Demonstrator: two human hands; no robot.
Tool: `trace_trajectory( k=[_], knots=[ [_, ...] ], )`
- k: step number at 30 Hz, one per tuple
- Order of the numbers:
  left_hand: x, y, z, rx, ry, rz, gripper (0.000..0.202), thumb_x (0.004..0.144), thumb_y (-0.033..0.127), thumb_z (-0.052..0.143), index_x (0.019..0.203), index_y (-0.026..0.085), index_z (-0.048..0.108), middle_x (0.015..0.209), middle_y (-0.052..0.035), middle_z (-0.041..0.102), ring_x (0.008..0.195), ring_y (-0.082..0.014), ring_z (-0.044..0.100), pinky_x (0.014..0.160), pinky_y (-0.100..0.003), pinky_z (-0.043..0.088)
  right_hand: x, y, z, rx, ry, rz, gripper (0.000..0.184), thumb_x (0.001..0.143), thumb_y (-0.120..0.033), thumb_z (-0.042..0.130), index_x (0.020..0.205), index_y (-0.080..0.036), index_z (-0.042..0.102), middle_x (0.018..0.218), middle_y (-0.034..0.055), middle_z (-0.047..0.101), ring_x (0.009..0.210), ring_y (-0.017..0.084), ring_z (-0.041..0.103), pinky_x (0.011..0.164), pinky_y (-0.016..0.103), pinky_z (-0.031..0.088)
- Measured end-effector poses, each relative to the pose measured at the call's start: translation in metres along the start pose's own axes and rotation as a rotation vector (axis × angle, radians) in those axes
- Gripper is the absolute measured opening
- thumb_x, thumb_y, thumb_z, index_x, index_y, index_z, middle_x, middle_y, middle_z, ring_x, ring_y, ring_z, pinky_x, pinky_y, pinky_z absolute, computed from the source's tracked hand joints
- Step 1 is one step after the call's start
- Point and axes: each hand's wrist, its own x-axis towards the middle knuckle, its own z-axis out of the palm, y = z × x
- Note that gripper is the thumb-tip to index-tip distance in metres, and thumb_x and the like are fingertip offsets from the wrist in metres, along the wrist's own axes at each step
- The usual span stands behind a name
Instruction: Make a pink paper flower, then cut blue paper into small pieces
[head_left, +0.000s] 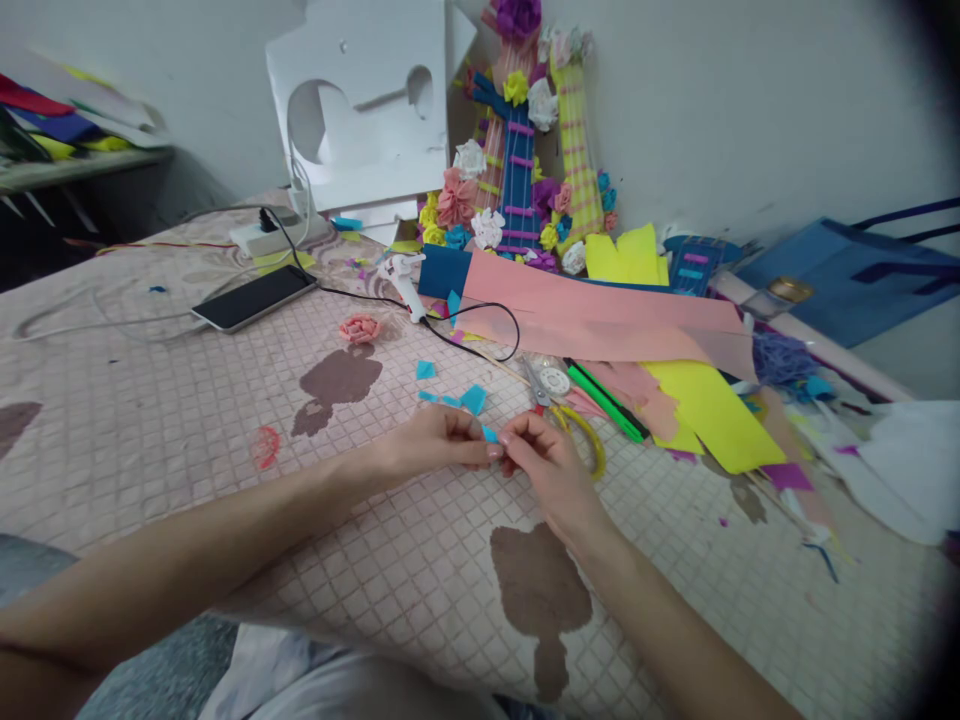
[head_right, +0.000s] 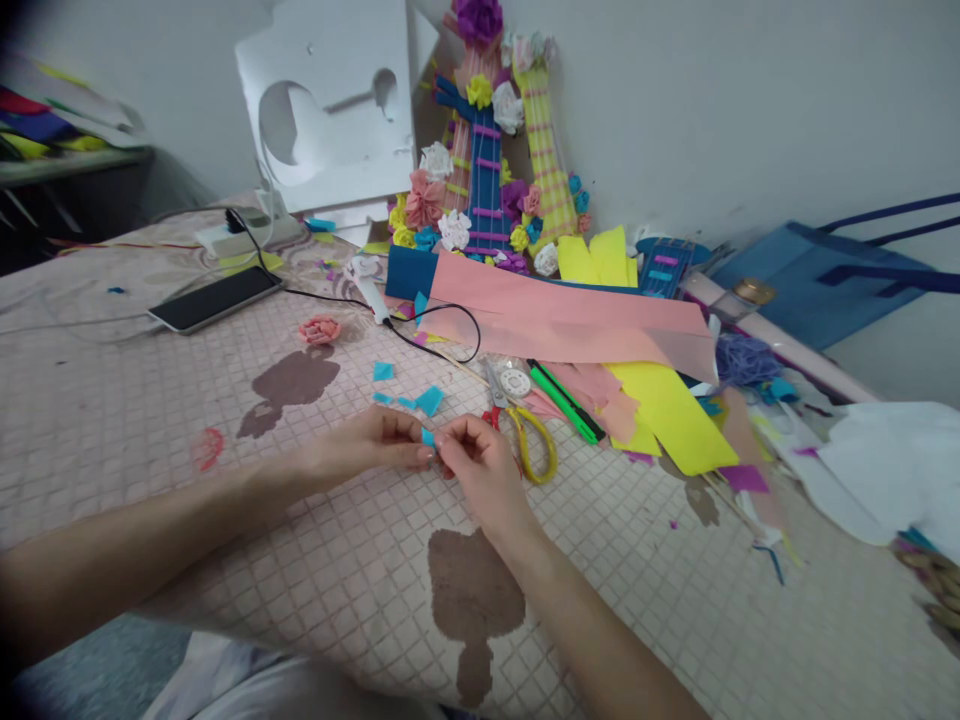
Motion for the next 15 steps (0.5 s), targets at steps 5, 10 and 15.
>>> trace_trajectory(
  k=[5, 10, 15],
  knots=[
    [0.0007, -0.0059, -0.0020, 0.116, 0.018, 0.040, 0.022, 0.069, 0.035, 0.068, 0.070, 0.014, 0.063, 0.063, 0.0013, 0.059, 0.058, -0.0092, 0.049, 0.055, -0.022, 0.038, -0.0003, 0.0017, 0.0032, 0.048, 0.018, 0.030, 0.019, 0.073, -0.033, 0.065, 0.065, -0.019, 0.056, 0.058, -0.0039, 0.054, 0.053, 0.009, 0.047, 0.051, 0.023, 0.039],
    [0.0005, -0.0030, -0.0014, 0.013, 0.021, 0.024, 0.028, 0.072, 0.040, 0.067, 0.071, 0.013, 0.060, 0.066, 0.0004, 0.058, 0.062, -0.0101, 0.051, 0.060, -0.023, 0.042, 0.0005, 0.0024, 0.0035, 0.060, 0.033, 0.014, 0.019, 0.073, -0.033, 0.065, 0.064, -0.020, 0.055, 0.057, -0.0048, 0.051, 0.052, 0.009, 0.046, 0.050, 0.023, 0.039],
    [0.0008, -0.0019, -0.0006, -0.094, 0.064, 0.034, 0.028, 0.076, 0.039, 0.065, 0.069, 0.013, 0.057, 0.064, 0.0015, 0.055, 0.062, -0.0091, 0.051, 0.063, -0.023, 0.042, -0.0008, 0.0021, 0.0009, 0.071, -0.014, 0.054, 0.023, 0.076, -0.039, 0.064, 0.067, -0.019, 0.056, 0.055, -0.0046, 0.051, 0.051, 0.009, 0.047, 0.050, 0.023, 0.041]
  ],
)
